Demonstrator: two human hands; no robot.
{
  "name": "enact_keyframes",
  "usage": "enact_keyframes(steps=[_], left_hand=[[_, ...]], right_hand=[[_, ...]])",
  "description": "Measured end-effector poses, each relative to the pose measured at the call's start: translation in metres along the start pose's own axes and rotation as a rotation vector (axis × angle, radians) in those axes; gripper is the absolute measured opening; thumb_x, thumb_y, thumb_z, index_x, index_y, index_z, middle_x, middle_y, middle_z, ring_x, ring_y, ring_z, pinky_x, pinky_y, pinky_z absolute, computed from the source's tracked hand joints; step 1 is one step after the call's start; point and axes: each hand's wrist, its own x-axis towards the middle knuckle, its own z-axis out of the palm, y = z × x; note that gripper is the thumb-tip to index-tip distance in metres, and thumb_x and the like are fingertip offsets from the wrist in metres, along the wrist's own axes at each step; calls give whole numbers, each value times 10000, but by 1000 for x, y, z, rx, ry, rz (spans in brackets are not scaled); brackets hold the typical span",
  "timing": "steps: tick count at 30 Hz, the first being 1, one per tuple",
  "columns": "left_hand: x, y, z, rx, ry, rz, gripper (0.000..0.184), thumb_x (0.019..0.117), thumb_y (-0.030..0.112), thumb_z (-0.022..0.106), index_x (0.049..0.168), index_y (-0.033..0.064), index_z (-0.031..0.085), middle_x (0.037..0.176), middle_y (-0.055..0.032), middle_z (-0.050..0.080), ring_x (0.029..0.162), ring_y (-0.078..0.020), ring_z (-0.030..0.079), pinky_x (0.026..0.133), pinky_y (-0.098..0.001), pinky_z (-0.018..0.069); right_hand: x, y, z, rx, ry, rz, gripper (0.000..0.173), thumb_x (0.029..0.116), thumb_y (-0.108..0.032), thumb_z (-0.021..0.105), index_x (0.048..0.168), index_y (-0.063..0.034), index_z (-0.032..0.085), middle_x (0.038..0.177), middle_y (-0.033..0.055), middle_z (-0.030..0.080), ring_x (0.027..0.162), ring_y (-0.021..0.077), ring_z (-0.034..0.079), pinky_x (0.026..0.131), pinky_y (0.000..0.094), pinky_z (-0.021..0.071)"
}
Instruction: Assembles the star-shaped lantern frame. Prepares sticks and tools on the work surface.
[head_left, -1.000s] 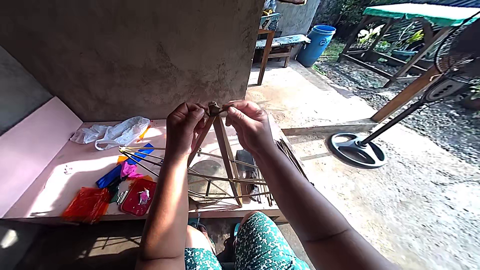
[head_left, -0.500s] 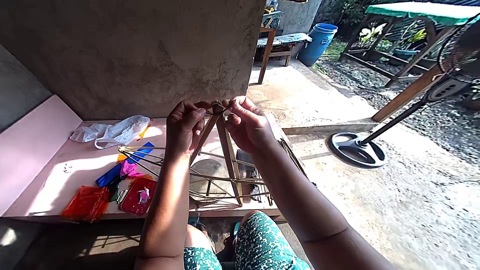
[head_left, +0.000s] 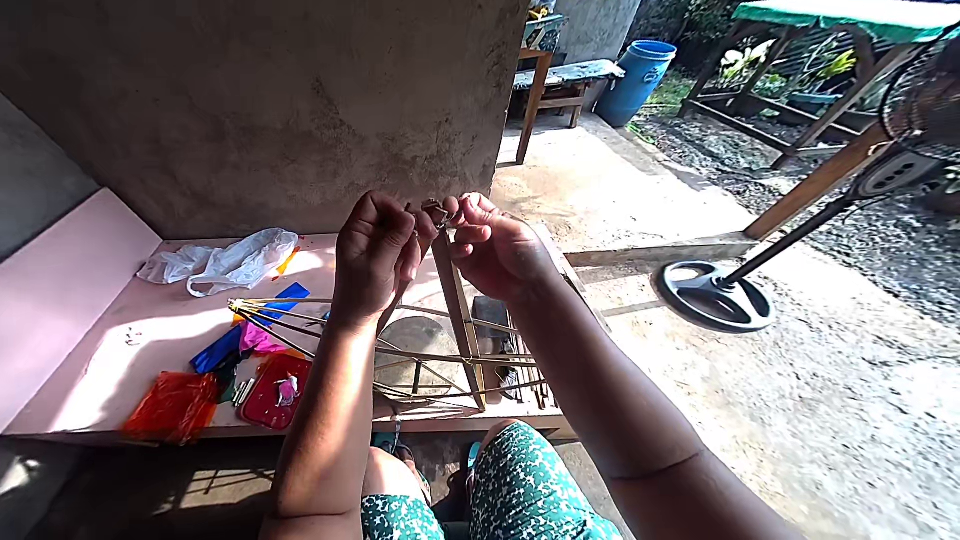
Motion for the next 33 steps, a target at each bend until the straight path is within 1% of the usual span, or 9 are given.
enact_keyframes(steps=[3,10,22,24,26,28,29,30,33], left_hand=[[4,0,2,103,8,18,130,1060,43,486,963,129,496,781,24,635,532,13,482,482,-129,398],[13,-1,2,262,47,-4,137,1045,6,489,964,116,480,750,44,601,552,8,487,500,-137,402],[17,-1,-3,270,54,-63,152,1040,10,489,939,123,486,740,46,605,544,12,470,483,-134,370],[16,-2,-3,220,66,-78,140,1038,9,493,947,115,498,766,25,642,546,6,499,494,-137,404],[16,1,-4,201,52,-83,112,1039,18,507,963,100,519,860,-9,699,567,1,541,513,-143,441],[13,5,-5,238,40,-73,88,1027,27,533,972,95,544,959,-9,706,607,10,553,539,-140,456],[12,6,-5,266,34,-60,76,1015,30,554,975,94,563,992,1,687,637,16,552,555,-137,461],[11,7,-6,288,32,-46,67,1006,33,576,979,93,586,1001,13,670,660,18,551,571,-137,466],[7,8,-8,316,67,-21,55,1001,62,604,989,94,647,977,37,676,683,20,567,590,-138,478]], right_hand=[[1,-2,2,-87,-20,-34,278,1091,-86,367,907,-148,565,862,-3,653,647,33,583,614,165,509],[4,2,1,-234,-25,-226,239,1051,-1,405,909,-121,556,809,0,645,704,53,626,718,202,560],[5,5,-6,-292,-68,-307,205,1035,0,442,927,-124,564,831,1,650,684,40,600,669,186,530],[4,8,-12,-341,-85,-375,181,1041,-23,462,948,-128,576,913,6,673,758,45,625,723,200,542],[2,14,-22,-564,-65,-499,77,1016,-61,546,1043,-112,596,1115,19,683,955,78,669,856,258,569],[-3,19,-41,-922,-78,-512,418,948,-220,677,1296,-51,521,1422,85,557,1184,129,615,971,316,532],[-5,21,-47,-1056,-83,-450,627,906,-301,738,1396,-16,470,1472,120,519,1230,147,593,998,338,516],[-7,24,-50,-1131,-80,-367,711,873,-295,774,1438,-1,459,1439,126,548,1228,146,596,1016,342,510],[-14,31,-47,-1126,-72,-196,461,906,-138,751,1306,13,580,1157,92,706,1019,98,691,921,292,574]])
